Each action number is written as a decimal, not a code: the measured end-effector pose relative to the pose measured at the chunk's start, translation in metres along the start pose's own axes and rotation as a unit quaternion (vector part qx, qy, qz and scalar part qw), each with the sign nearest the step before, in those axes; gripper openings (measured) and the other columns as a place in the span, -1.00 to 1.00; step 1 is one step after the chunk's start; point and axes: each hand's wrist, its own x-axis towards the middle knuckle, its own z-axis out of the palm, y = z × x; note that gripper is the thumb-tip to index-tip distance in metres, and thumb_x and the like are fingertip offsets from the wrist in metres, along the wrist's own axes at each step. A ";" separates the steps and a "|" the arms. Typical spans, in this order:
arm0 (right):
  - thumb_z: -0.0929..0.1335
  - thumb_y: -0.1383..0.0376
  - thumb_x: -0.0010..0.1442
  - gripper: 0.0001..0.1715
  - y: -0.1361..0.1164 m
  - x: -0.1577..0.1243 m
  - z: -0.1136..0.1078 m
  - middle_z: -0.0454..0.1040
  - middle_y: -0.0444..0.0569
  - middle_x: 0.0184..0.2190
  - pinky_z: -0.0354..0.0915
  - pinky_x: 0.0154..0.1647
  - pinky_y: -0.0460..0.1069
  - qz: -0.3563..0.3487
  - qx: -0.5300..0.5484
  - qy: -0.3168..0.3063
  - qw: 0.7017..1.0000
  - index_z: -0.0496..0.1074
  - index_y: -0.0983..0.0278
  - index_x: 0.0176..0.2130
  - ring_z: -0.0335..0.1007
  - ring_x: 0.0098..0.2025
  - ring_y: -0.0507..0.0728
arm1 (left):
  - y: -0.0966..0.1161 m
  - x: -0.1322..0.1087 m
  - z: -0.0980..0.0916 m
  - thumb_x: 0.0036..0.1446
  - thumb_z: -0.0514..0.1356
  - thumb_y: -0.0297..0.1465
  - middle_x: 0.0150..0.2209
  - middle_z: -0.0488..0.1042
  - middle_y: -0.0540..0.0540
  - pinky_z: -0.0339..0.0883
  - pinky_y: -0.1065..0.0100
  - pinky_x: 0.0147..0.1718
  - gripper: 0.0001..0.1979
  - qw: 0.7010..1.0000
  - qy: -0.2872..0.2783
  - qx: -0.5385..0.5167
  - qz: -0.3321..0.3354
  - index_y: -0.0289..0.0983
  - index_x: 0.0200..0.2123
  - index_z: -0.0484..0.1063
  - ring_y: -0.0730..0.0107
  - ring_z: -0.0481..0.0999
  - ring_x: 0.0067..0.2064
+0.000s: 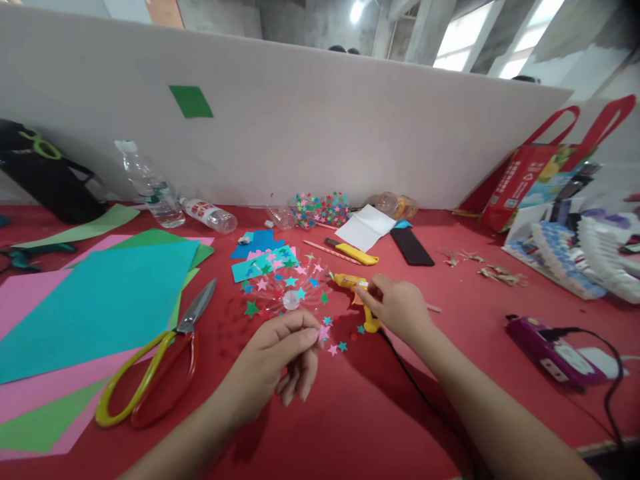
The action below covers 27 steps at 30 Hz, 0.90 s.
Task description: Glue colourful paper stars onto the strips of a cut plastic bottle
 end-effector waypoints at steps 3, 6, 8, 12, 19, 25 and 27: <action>0.32 0.19 0.24 -0.83 -0.016 -0.020 -0.005 0.52 -0.08 -0.42 0.26 -0.36 -0.07 -0.219 0.186 -0.010 0.958 0.42 0.21 -0.34 0.42 -0.40 0.05 | -0.001 0.001 0.001 0.17 0.10 -0.30 -0.77 0.37 0.08 -0.15 0.64 -0.82 -0.83 0.999 -0.027 -0.033 -0.031 -0.23 -0.44 0.30 0.68 0.05 -0.81; 0.33 0.33 0.24 -0.96 -0.023 -0.033 -0.004 0.53 -0.09 -0.38 0.33 -0.27 -0.09 -0.312 0.280 -0.043 0.907 0.41 0.23 -0.28 0.45 -0.34 0.02 | -0.002 0.003 0.004 0.13 0.11 -0.33 -0.78 0.34 0.08 -0.18 0.62 -0.84 -0.85 0.996 -0.041 -0.046 -0.061 -0.24 -0.46 0.33 0.67 0.03 -0.82; 0.33 0.38 0.24 -0.95 -0.024 -0.036 -0.002 0.53 -0.07 -0.36 0.35 -0.23 -0.08 -0.339 0.282 -0.048 0.896 0.41 0.24 -0.26 0.46 -0.31 0.02 | -0.001 0.004 0.007 0.10 0.12 -0.33 -0.79 0.32 0.08 -0.20 0.62 -0.85 -0.85 0.995 -0.042 -0.048 -0.076 -0.25 -0.48 0.33 0.67 0.02 -0.83; 0.33 0.41 0.25 -0.93 -0.023 -0.036 0.002 0.54 -0.06 -0.37 0.36 -0.26 -0.10 -0.377 0.263 -0.030 0.888 0.42 0.27 -0.26 0.45 -0.33 0.01 | -0.002 0.006 0.009 0.08 0.12 -0.31 -0.82 0.29 0.10 -0.20 0.62 -0.86 -0.83 0.993 -0.042 -0.042 -0.104 -0.24 -0.51 0.29 0.67 0.00 -0.84; 0.33 0.35 0.26 -0.94 -0.016 -0.033 -0.002 0.48 -0.14 -0.48 0.25 -0.42 -0.15 -0.338 0.226 -0.014 0.914 0.41 0.26 -0.29 0.34 -0.49 -0.04 | 0.000 0.001 0.006 0.19 0.07 -0.23 -0.76 0.31 0.11 -0.01 0.54 -0.79 -0.78 0.972 0.064 0.223 0.038 -0.21 -0.42 0.36 0.57 0.14 -0.78; 0.26 0.37 0.29 -0.83 -0.030 -0.015 -0.027 0.41 -0.19 -0.59 0.10 -0.48 -0.14 -0.389 0.054 -0.013 0.920 0.40 0.26 -0.34 0.23 -0.57 -0.04 | 0.001 0.000 -0.009 0.07 0.26 -0.46 -0.22 0.50 -0.14 0.36 0.14 -0.16 -0.87 0.600 0.281 0.613 0.430 -0.20 -0.26 0.49 0.19 0.49 -0.19; 0.24 0.37 0.30 -0.77 -0.038 -0.008 -0.032 0.43 -0.17 -0.59 0.08 -0.48 -0.11 -0.415 -0.015 -0.045 0.908 0.40 0.27 -0.37 0.23 -0.57 -0.02 | -0.003 0.004 -0.011 0.05 0.28 -0.44 -0.08 0.44 -0.23 0.30 0.00 -0.08 -0.81 0.549 0.294 0.660 0.420 -0.22 -0.20 0.51 0.05 0.45 -0.09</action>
